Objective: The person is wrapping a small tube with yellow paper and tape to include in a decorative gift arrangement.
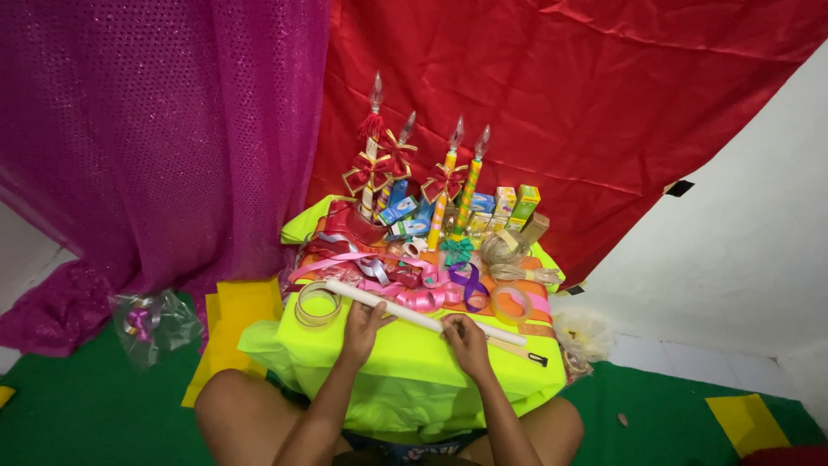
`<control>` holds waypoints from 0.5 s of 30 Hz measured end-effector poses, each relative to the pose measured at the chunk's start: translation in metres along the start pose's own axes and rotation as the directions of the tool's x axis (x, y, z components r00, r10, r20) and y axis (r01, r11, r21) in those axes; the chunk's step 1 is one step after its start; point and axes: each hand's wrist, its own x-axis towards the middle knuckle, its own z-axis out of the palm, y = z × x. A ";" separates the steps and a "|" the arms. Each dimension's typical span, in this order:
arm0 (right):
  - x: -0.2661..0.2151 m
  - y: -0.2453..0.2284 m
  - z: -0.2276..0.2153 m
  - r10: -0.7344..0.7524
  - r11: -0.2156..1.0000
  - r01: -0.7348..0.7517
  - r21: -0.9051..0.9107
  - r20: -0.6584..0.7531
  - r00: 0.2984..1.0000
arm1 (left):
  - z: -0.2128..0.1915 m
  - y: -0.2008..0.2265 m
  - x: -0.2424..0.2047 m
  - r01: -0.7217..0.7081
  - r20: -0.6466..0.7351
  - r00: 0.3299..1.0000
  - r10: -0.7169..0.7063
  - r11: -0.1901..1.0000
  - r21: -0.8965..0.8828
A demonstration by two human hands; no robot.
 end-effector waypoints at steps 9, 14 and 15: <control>0.007 0.022 -0.012 0.162 0.916 -0.098 0.389 -0.136 0.977 | -0.001 -0.002 0.002 -0.016 -0.027 1.000 0.015 0.998 -0.057; 0.009 0.050 -0.010 0.169 0.831 -0.032 0.556 -0.196 0.966 | -0.018 -0.018 0.010 0.033 -0.094 0.994 -0.047 0.988 -0.148; 0.011 0.053 -0.010 0.184 0.817 -0.040 0.575 -0.193 0.964 | -0.020 -0.019 0.012 0.033 -0.109 0.993 -0.054 0.983 -0.182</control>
